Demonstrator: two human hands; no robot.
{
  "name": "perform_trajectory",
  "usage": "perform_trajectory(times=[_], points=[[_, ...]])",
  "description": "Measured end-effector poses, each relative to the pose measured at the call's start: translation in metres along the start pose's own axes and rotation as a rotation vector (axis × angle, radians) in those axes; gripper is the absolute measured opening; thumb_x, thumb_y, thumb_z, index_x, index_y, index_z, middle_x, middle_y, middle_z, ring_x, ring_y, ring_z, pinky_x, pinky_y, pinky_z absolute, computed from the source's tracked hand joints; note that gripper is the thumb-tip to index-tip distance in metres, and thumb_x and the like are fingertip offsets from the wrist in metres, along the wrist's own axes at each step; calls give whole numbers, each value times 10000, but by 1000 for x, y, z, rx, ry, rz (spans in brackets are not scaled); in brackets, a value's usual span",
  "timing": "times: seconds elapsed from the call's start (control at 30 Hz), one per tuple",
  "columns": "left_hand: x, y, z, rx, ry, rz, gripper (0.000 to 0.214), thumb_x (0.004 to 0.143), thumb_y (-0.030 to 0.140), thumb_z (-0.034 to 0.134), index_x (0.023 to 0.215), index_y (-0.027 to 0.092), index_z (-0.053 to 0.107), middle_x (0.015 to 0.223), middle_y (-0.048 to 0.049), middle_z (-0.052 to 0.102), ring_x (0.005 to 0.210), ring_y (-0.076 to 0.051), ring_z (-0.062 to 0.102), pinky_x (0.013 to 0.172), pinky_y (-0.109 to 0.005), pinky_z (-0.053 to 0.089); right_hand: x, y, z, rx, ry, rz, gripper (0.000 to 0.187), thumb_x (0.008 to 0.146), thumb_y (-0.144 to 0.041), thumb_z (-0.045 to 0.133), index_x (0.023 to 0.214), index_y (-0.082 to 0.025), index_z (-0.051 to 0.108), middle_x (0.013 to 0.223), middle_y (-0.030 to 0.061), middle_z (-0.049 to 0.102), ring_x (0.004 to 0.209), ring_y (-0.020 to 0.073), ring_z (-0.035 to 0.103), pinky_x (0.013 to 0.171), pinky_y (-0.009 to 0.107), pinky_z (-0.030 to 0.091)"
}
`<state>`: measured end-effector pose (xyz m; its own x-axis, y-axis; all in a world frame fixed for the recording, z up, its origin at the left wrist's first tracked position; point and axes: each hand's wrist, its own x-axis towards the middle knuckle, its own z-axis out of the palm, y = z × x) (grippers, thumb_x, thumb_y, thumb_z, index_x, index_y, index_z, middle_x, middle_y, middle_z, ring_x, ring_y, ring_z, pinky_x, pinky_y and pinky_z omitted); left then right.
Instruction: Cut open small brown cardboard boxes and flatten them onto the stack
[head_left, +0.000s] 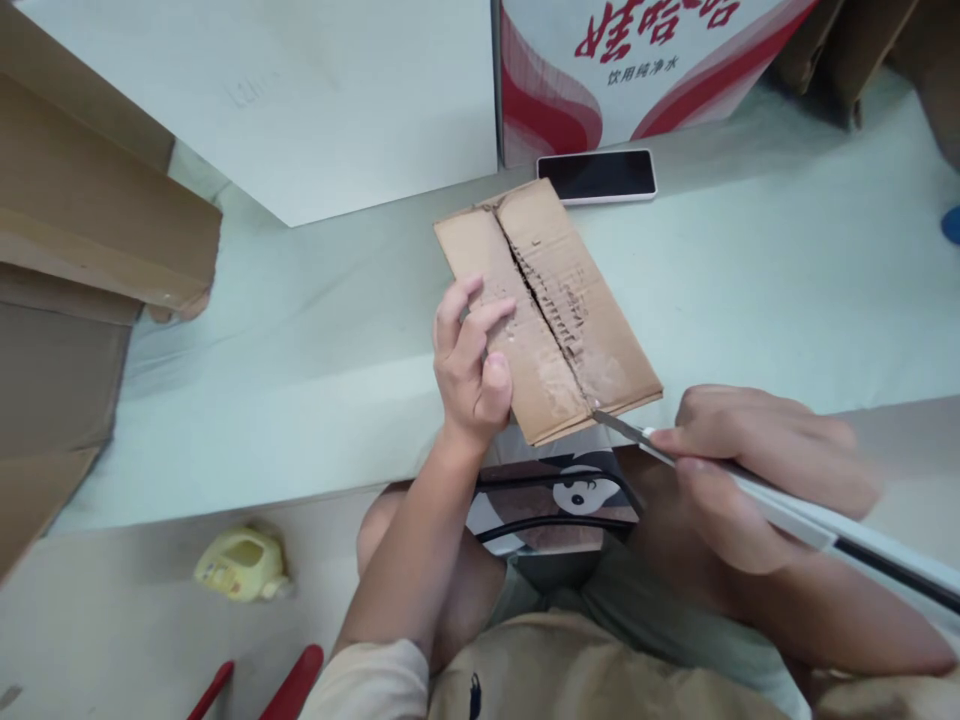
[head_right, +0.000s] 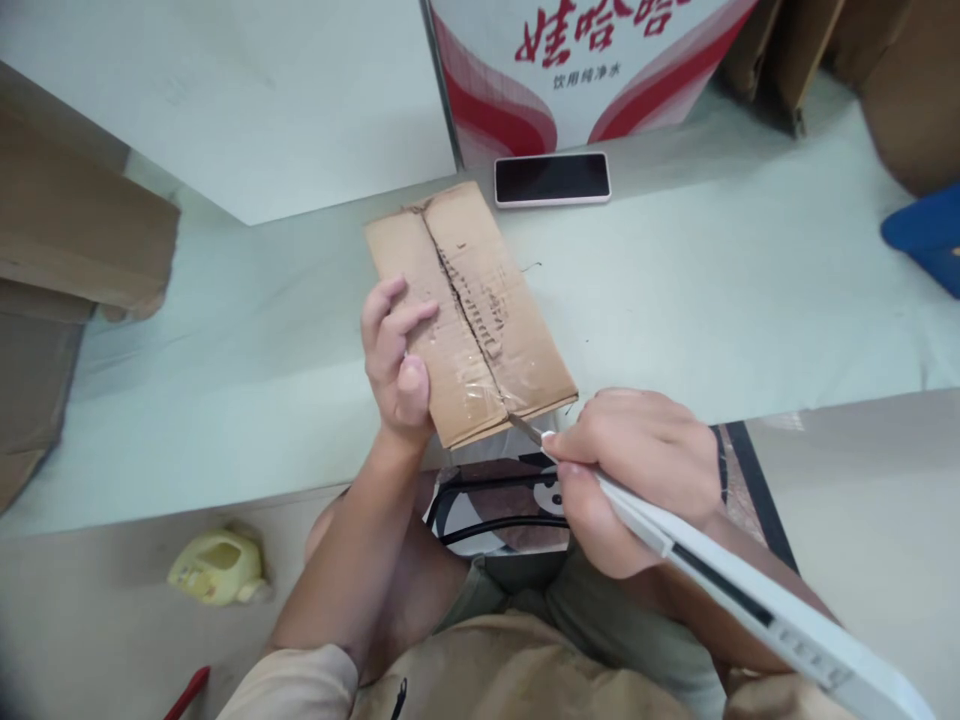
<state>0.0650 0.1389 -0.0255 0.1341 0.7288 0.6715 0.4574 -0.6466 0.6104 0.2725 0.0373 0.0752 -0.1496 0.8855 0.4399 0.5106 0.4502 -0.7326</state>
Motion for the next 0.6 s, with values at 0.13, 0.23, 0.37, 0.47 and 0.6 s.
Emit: perform_trajectory(times=[0.13, 0.23, 0.37, 0.47, 0.6], points=[[0, -2, -5, 10, -21, -31, 576, 1025, 626, 294, 1247, 237, 656, 1439, -114, 564, 1419, -329, 504, 1211, -533, 387, 1, 28, 17, 199, 523, -47, 79, 947, -246, 631, 957, -246, 710, 633, -30, 554, 456, 104, 498, 404, 262, 352], [2, 9, -11, -3, -34, -68, 553, 1027, 619, 326, 1320, 253, 620, 1539, -103, 489, 1492, -335, 439, 1242, -545, 353, 4, 53, 34, 159, 648, 11, 200, 969, -421, 674, 1122, -294, 684, 808, -6, 698, 665, 148, 695, 611, 301, 575], [9, 41, -21, -2, -194, -58, 719, 897, 743, 546, 1465, 306, 501, 1695, -87, 280, 1604, -397, 227, 1296, -604, 232, 3, 65, 46, 174, 452, 182, 298, 990, -540, 597, 1136, -290, 668, 1069, 69, 772, 1070, 246, 749, 972, 456, 593], [14, 62, -27, 52, -347, -63, 940, 727, 659, 813, 1518, 322, 433, 1742, -110, 150, 1624, -450, 84, 1288, -677, 172, 0, 69, 49, 223, 410, 233, 315, 990, -552, 586, 1165, -298, 647, 1157, 72, 767, 1133, 260, 729, 996, 472, 582], [18, 66, -38, 37, -372, -106, 896, 742, 447, 856, 1521, 307, 436, 1707, -143, 254, 1606, -414, 209, 1286, -639, 233, -1, 77, 49, 270, 367, 238, 340, 982, -539, 601, 1223, -300, 617, 1202, 62, 761, 1153, 264, 724, 1003, 468, 559]])
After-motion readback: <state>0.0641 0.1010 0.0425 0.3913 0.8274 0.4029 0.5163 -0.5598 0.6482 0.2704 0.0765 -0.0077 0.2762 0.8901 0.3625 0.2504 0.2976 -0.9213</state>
